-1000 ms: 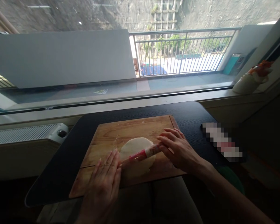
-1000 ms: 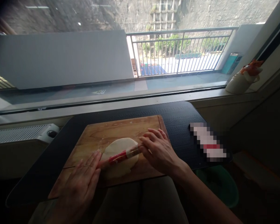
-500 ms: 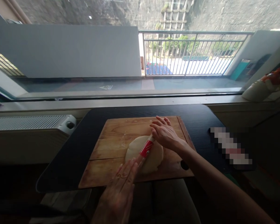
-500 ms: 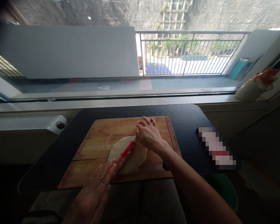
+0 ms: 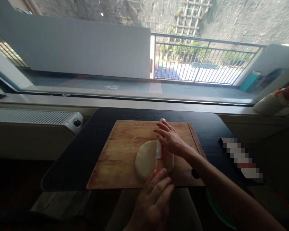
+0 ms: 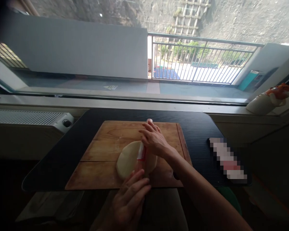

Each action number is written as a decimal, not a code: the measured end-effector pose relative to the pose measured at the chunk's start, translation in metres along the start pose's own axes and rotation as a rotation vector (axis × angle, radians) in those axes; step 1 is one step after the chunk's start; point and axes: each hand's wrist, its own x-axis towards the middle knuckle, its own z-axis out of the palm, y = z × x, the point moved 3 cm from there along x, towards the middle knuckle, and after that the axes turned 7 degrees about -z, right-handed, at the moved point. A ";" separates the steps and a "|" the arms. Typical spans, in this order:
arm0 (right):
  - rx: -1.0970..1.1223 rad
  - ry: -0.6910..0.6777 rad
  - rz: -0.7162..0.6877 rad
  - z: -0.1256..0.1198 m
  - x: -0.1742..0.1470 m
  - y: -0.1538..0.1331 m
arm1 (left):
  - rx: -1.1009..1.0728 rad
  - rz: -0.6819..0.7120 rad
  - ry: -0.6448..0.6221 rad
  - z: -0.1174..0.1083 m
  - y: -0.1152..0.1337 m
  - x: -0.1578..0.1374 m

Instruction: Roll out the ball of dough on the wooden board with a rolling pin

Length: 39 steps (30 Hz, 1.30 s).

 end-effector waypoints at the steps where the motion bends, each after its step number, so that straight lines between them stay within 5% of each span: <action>1: -0.003 0.010 0.002 -0.005 -0.008 0.004 | -0.016 0.032 -0.001 0.002 0.001 0.003; 6: -0.057 0.004 -0.007 0.002 0.009 -0.009 | -0.074 0.066 0.032 -0.010 -0.015 -0.010; 11: -0.093 -0.035 -0.065 0.034 0.070 -0.048 | -0.059 -0.131 0.068 -0.030 -0.041 -0.041; 14: -0.120 -0.068 -0.086 0.040 0.079 -0.054 | -0.029 -0.177 0.071 -0.025 -0.037 -0.043; 22: -0.213 -0.121 0.045 -0.014 -0.019 0.002 | -0.101 0.109 0.221 0.004 -0.011 -0.013; 26: -0.271 -0.096 0.106 -0.017 -0.030 0.006 | -0.126 0.039 0.086 -0.021 -0.035 -0.016; 33: -0.232 -0.124 0.098 -0.004 0.019 -0.017 | -0.145 -0.229 0.165 -0.050 -0.067 -0.015; 39: -0.351 -0.047 0.068 -0.018 -0.087 -0.045 | -0.037 -0.274 0.157 -0.048 -0.051 -0.025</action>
